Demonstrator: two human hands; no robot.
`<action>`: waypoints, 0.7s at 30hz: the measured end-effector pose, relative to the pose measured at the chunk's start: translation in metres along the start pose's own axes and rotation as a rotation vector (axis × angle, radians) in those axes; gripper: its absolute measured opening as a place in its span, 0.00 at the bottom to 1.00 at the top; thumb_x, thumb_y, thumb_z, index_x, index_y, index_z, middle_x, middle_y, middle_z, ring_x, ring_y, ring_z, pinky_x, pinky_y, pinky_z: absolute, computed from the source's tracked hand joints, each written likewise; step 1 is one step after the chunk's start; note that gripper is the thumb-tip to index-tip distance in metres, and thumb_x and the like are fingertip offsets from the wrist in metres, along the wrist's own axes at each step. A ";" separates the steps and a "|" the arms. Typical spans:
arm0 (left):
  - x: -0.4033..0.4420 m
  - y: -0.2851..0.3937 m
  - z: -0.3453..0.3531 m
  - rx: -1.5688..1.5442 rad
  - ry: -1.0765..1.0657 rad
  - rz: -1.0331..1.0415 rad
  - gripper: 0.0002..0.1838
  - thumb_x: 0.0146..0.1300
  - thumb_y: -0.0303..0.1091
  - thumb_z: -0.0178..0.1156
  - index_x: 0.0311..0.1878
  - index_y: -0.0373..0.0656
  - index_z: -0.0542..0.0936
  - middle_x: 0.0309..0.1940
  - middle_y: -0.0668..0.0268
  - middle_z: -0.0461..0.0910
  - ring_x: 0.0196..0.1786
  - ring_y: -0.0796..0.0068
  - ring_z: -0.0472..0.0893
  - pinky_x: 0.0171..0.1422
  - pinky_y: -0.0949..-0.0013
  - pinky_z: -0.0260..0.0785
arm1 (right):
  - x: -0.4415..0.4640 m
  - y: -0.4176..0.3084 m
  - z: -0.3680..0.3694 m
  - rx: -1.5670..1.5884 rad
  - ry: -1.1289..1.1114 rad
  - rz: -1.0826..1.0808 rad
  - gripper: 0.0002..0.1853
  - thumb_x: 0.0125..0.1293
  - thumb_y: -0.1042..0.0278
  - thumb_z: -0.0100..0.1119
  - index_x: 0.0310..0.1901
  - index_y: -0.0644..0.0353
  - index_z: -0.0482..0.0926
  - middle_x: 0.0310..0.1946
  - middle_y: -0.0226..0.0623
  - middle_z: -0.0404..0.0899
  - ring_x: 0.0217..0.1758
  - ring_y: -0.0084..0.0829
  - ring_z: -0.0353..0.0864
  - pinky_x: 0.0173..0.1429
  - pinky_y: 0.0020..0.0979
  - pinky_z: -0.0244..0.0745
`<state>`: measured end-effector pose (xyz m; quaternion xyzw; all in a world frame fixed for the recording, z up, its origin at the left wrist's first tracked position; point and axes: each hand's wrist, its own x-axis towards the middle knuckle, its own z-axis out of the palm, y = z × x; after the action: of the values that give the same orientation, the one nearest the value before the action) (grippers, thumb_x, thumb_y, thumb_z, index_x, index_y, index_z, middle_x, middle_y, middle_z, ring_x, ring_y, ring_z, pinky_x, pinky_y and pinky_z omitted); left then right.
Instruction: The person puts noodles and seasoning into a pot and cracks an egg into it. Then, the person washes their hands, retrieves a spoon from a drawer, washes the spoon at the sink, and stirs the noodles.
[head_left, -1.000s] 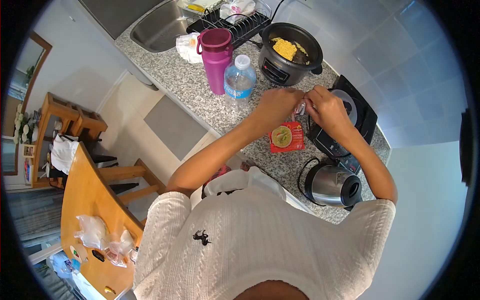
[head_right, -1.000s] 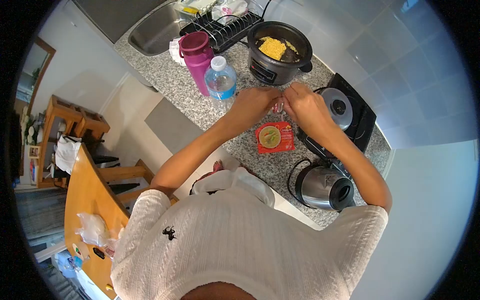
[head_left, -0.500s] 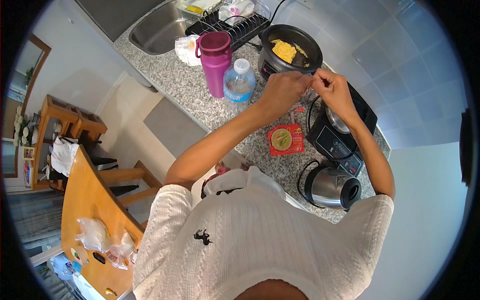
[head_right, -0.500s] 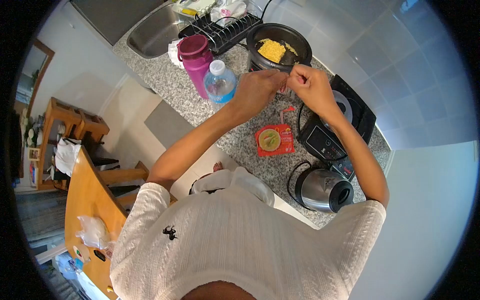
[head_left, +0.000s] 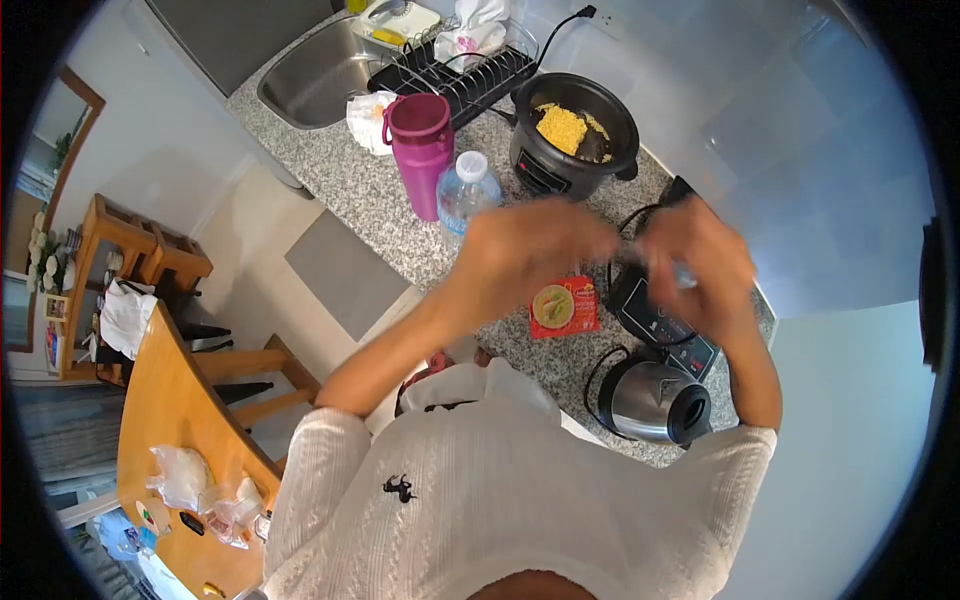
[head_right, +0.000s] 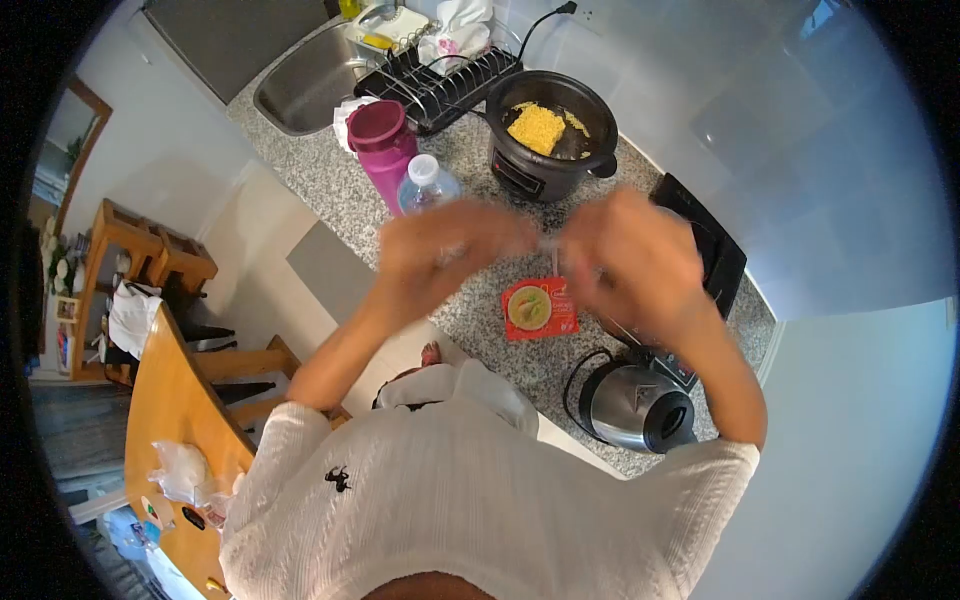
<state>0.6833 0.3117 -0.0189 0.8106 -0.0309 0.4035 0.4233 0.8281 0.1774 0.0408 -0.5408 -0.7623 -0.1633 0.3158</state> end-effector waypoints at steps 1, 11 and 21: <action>-0.006 0.024 -0.012 0.109 -0.016 0.131 0.07 0.52 0.30 0.59 0.36 0.44 0.81 0.32 0.64 0.80 0.33 0.73 0.79 0.36 0.70 0.72 | 0.007 -0.021 -0.010 0.054 -0.027 -0.019 0.11 0.39 0.78 0.60 0.29 0.63 0.76 0.26 0.35 0.75 0.26 0.32 0.74 0.26 0.25 0.69; -0.055 0.118 -0.043 0.101 0.190 0.471 0.05 0.55 0.32 0.58 0.35 0.51 0.79 0.32 0.72 0.80 0.36 0.72 0.81 0.38 0.69 0.74 | 0.035 -0.101 -0.016 0.321 0.267 -0.602 0.07 0.49 0.66 0.62 0.31 0.55 0.79 0.24 0.30 0.71 0.26 0.28 0.73 0.20 0.22 0.72; -0.046 0.106 -0.028 -0.132 0.365 0.564 0.05 0.55 0.33 0.60 0.35 0.50 0.79 0.32 0.72 0.81 0.36 0.74 0.81 0.32 0.74 0.74 | 0.035 -0.128 -0.026 0.526 0.168 -0.071 0.10 0.41 0.70 0.65 0.21 0.58 0.72 0.20 0.32 0.71 0.20 0.28 0.69 0.19 0.24 0.57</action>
<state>0.5928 0.2503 0.0286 0.6554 -0.2034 0.6403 0.3451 0.7100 0.1412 0.0952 -0.3977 -0.7682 -0.0151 0.5014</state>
